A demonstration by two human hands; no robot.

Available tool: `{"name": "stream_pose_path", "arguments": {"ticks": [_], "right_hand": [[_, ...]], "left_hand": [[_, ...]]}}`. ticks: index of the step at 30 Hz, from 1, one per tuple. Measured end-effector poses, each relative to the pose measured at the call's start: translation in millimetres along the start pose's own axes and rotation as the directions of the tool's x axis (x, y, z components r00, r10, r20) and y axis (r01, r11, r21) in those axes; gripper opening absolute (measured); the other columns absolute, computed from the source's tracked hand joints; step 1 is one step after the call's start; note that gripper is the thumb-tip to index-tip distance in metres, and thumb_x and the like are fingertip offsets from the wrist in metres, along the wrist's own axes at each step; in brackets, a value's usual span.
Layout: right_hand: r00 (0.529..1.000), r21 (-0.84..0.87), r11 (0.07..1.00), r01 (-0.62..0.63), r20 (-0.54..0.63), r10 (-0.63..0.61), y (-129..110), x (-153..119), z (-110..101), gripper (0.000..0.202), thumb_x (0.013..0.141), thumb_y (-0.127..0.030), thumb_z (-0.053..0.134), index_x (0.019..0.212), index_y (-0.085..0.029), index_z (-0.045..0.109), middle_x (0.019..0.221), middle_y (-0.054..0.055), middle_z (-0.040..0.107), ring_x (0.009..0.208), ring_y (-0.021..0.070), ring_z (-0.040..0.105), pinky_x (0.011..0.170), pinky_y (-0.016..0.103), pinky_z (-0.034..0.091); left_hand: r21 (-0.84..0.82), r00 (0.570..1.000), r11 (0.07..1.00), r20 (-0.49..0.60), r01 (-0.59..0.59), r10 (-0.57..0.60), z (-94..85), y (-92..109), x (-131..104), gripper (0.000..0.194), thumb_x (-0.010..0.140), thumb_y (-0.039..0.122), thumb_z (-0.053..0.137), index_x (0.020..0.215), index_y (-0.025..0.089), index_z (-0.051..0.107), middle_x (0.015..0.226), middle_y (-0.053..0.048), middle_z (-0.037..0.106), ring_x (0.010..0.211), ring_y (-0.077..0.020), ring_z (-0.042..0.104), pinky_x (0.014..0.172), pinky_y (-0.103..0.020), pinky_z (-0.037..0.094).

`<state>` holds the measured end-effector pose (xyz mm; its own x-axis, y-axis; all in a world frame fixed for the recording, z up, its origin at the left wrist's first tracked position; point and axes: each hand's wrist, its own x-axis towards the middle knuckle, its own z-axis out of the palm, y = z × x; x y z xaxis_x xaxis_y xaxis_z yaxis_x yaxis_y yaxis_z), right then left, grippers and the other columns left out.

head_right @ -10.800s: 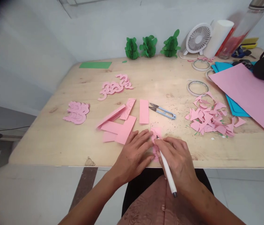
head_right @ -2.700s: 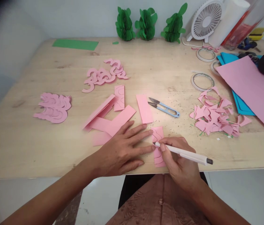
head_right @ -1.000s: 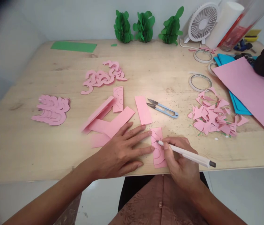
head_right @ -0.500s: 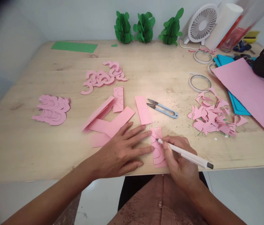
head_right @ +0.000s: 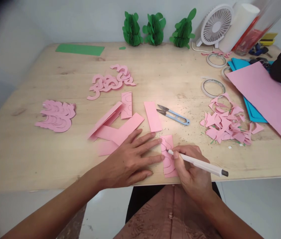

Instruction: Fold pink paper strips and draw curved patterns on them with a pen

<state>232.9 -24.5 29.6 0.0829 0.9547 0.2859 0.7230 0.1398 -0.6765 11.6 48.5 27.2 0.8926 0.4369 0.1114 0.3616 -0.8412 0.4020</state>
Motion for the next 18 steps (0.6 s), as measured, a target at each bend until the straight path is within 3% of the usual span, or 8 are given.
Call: {"name": "stream_pose_path", "arguments": {"ticks": [8,13,18], "right_hand": [[0.998,0.029,0.998,-0.055,-0.01,0.055,0.1,-1.4,1.3,0.011,0.093,-0.026,0.054,0.091,-0.024,0.064,0.083,-0.001,0.068,0.076,0.0145,0.062,0.065,0.028,0.047],[1.0,-0.016,1.0,-0.021,-0.006,0.021,-1.0,-0.8,0.4,0.012,0.093,-0.027,0.054,0.087,-0.024,0.064,0.078,-0.001,0.066,0.069,0.0139,0.06,0.058,0.027,0.044],[0.999,-0.015,1.0,-0.014,-0.032,0.013,-0.1,-0.8,0.6,0.011,0.093,-0.026,0.054,0.089,-0.024,0.064,0.082,0.0,0.068,0.075,0.0152,0.062,0.065,0.029,0.047]], "left_hand": [[-0.005,1.0,1.0,0.002,-0.001,0.001,0.3,-0.5,-0.3,0.038,0.094,0.04,0.052,0.131,0.032,0.056,0.153,-0.004,0.041,0.145,-0.0305,0.028,0.118,-0.058,0.014],[-0.001,1.0,1.0,-0.003,-0.008,0.008,0.0,-0.3,-0.2,0.038,0.094,0.04,0.052,0.131,0.031,0.056,0.152,-0.006,0.041,0.144,-0.0311,0.029,0.118,-0.058,0.014],[0.0,1.0,1.0,-0.002,-0.009,0.009,0.3,-0.8,-0.4,0.038,0.094,0.04,0.052,0.13,0.031,0.056,0.152,-0.006,0.041,0.144,-0.0311,0.029,0.117,-0.058,0.015]]}}
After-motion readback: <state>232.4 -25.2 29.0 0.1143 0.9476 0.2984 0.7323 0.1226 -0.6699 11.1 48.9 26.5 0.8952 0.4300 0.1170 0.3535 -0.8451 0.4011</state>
